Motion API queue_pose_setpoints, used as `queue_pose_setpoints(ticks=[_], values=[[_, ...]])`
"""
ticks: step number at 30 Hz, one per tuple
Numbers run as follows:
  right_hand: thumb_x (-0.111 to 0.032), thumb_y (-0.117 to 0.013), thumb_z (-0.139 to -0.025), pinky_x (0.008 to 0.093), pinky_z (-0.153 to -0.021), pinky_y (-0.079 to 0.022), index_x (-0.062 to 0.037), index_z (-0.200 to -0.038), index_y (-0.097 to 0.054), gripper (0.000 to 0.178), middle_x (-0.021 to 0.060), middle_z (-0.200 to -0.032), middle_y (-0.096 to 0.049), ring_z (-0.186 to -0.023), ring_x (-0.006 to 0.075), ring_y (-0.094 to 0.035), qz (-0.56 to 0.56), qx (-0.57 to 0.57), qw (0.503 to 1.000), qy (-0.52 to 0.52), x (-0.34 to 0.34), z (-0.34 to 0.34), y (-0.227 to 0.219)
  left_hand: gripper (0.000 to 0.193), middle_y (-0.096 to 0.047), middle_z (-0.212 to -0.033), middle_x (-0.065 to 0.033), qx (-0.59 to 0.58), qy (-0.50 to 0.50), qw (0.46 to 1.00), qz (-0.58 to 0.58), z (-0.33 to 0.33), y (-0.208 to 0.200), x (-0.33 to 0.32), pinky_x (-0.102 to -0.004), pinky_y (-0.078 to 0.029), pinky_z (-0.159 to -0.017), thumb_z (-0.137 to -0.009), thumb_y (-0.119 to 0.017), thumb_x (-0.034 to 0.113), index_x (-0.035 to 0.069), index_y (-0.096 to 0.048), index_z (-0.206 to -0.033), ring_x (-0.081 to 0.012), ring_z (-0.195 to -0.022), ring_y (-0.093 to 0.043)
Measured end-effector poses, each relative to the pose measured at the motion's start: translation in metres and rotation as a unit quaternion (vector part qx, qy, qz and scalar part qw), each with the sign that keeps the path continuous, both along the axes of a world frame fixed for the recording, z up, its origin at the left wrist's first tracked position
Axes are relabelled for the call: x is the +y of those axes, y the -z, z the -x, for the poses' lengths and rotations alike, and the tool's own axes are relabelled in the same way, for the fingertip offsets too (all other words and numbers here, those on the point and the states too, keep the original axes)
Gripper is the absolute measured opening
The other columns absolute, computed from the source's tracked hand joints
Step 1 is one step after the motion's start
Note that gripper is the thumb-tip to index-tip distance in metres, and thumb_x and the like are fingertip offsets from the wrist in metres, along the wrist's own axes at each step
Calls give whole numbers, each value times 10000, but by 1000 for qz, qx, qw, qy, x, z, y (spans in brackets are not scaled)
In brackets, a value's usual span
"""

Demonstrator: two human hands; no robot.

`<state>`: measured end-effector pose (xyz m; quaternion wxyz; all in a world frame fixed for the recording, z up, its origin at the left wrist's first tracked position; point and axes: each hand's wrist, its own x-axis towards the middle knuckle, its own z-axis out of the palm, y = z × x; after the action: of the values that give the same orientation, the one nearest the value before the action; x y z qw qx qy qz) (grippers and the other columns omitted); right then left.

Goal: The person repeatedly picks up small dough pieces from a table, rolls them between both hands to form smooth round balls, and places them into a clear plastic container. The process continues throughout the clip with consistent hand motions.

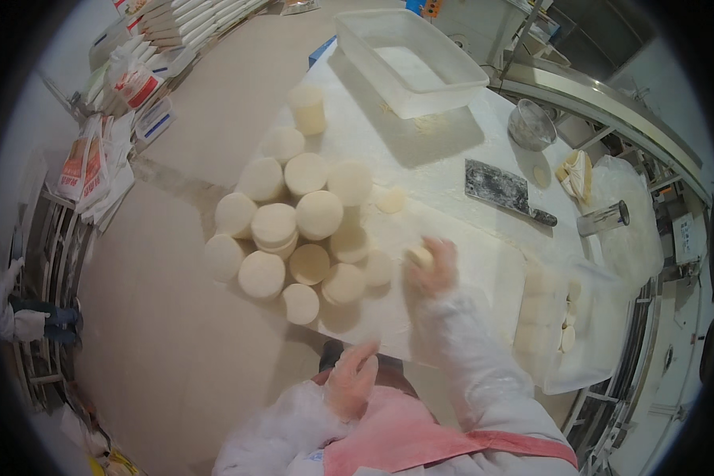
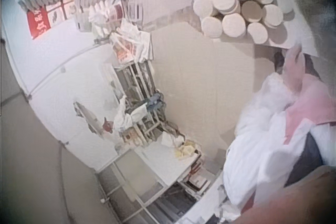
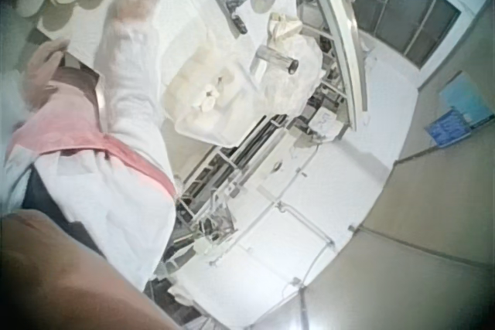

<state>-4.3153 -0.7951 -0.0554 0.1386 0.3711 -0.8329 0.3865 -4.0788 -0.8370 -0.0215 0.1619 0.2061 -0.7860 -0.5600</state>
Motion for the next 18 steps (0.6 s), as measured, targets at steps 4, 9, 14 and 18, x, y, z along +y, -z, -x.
queue_pose_setpoints(ticks=[4,9,14,18], values=[[-105,-769,-647,365,-782,-468,-57,-1199,-521,607,132,-937,-555,-884,290,-558,28,-4,1000,12,-4,8,25,153,-593,-977,-138,11,-26,997,-69,9,0,4,-313,-479,-729,-852,-548,-1,-12,-595,-997,-230,-854,-593],[-94,-754,-657,342,-861,-454,-74,-1322,-414,748,114,-1124,-510,-1051,256,-513,63,-243,964,92,70,-28,7,209,-583,-1011,-128,-28,-39,991,-128,62,10,5,-313,-468,-771,-915,-506,130,5,-566,-1072,-227,-897,-580],[-107,-752,-722,324,-883,-452,-79,-1362,-361,751,75,-1178,-499,-1069,197,-509,152,-457,875,-51,155,-53,-48,433,-497,-1174,-162,65,-48,740,-668,143,-31,76,-345,-414,-893,-917,-516,255,-9,-403,-1242,-256,-1048,-502],[-97,-773,-709,301,-877,-463,-84,-1389,-324,815,63,-1200,-501,-1058,178,-531,305,-562,769,-28,299,-6,-128,580,-286,-1390,-232,143,208,854,-456,163,-68,164,-380,-311,-1023,-870,-576,256,-13,-314,-1313,-315,-1231,-371]])
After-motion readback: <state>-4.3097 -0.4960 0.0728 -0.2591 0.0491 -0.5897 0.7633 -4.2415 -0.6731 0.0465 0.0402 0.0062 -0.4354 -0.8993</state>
